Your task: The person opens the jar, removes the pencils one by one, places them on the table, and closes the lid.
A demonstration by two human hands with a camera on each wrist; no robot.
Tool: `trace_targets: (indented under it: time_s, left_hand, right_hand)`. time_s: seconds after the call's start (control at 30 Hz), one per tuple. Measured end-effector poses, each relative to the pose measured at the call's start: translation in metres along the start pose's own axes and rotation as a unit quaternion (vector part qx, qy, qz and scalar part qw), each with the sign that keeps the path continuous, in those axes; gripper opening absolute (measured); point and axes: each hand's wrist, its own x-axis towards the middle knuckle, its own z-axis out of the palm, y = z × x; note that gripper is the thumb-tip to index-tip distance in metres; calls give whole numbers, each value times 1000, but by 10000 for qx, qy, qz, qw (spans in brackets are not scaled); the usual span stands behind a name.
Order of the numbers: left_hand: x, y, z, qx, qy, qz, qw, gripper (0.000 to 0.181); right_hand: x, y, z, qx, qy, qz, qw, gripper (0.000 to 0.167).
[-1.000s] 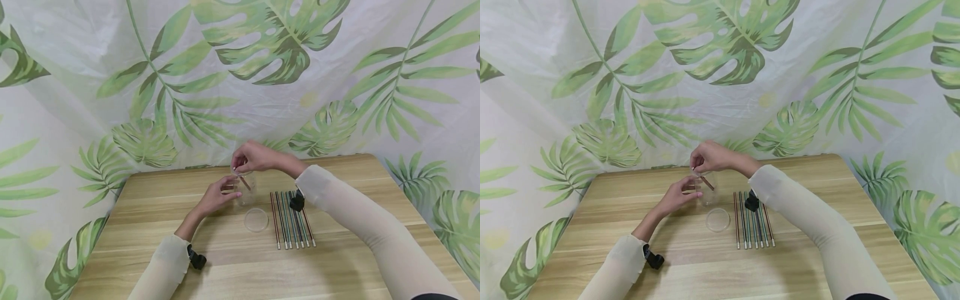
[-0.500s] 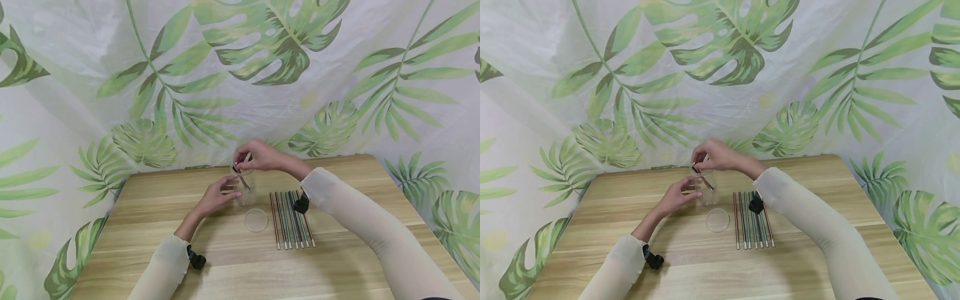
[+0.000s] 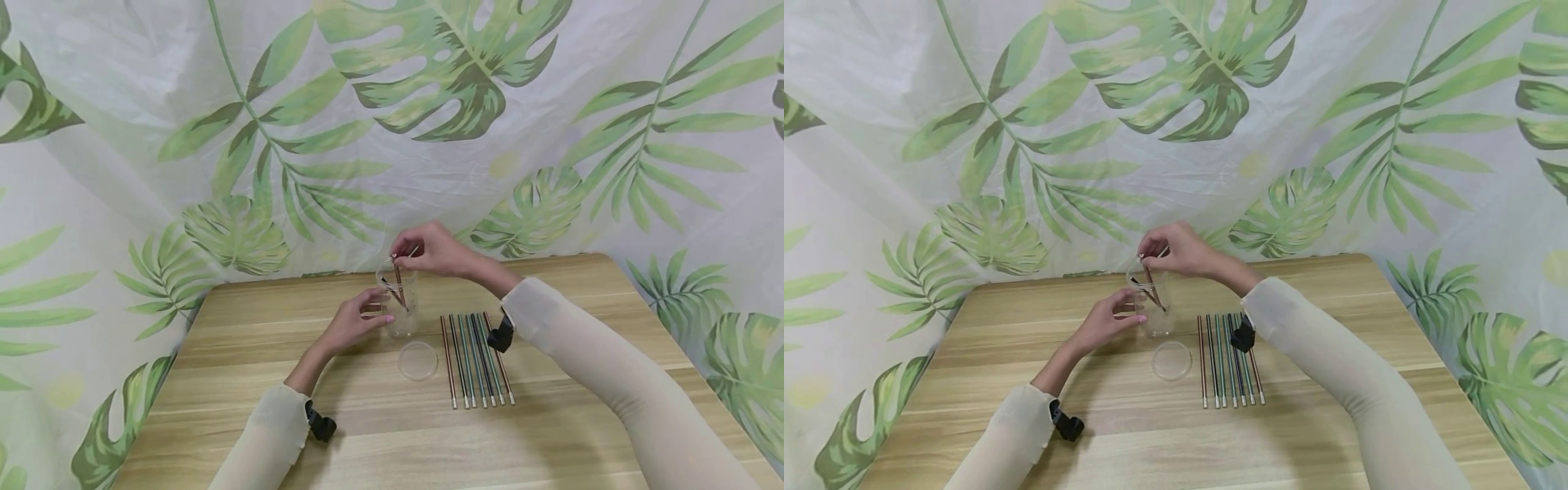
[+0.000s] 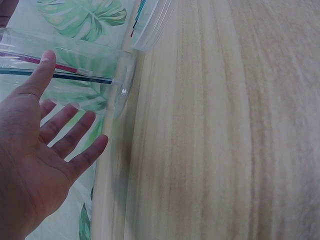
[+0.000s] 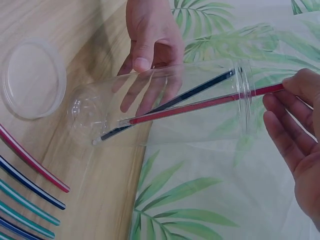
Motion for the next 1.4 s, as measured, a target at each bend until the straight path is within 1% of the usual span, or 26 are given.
trace_targets:
  time_s: [0.13,0.33,0.4,0.47,0.63,0.83,0.9,1.0,1.1,1.23,1.3,1.4]
  left_hand:
    - [-1,4,0,11,-12,-34,10000,64]
    - [-9,26,0,-53,-38,30,10000,62]
    - [-11,30,0,-81,-48,39,9999,62]
    - [-12,31,0,-68,-51,36,10000,63]
    - [-10,27,1,-64,-43,-15,10000,65]
    - [-10,29,0,-26,-15,-81,10000,65]
    - [-11,31,0,-20,-6,-79,10000,65]
    - [-11,33,-1,1,-17,-47,10000,64]
    - [-11,34,-1,9,-40,-46,10000,65]
    - [-11,34,-2,32,-44,-15,10000,64]
    - [-9,29,-1,43,-42,-16,10000,63]
    - [-5,17,0,72,-36,-46,10000,63]
  right_hand:
    - [-3,1,-2,319,303,89,9990,11]
    - [-8,2,-4,670,765,284,9944,12]
    - [-9,3,-5,766,928,314,9922,12]
    - [-10,3,-6,874,1089,336,9896,12]
    - [-12,4,-9,1124,1472,468,9816,13]
    - [-12,5,-14,1557,1767,537,9704,17]
    - [-13,5,-16,1761,1858,533,9652,17]
    - [-13,3,-17,2131,2019,518,9545,15]
    - [-13,1,-19,2464,2197,491,9426,12]
    - [-13,0,-22,2852,2441,481,9256,12]
    - [-12,-2,-24,3029,2557,490,9168,13]
    - [-12,-3,-26,3248,2722,505,9044,14]
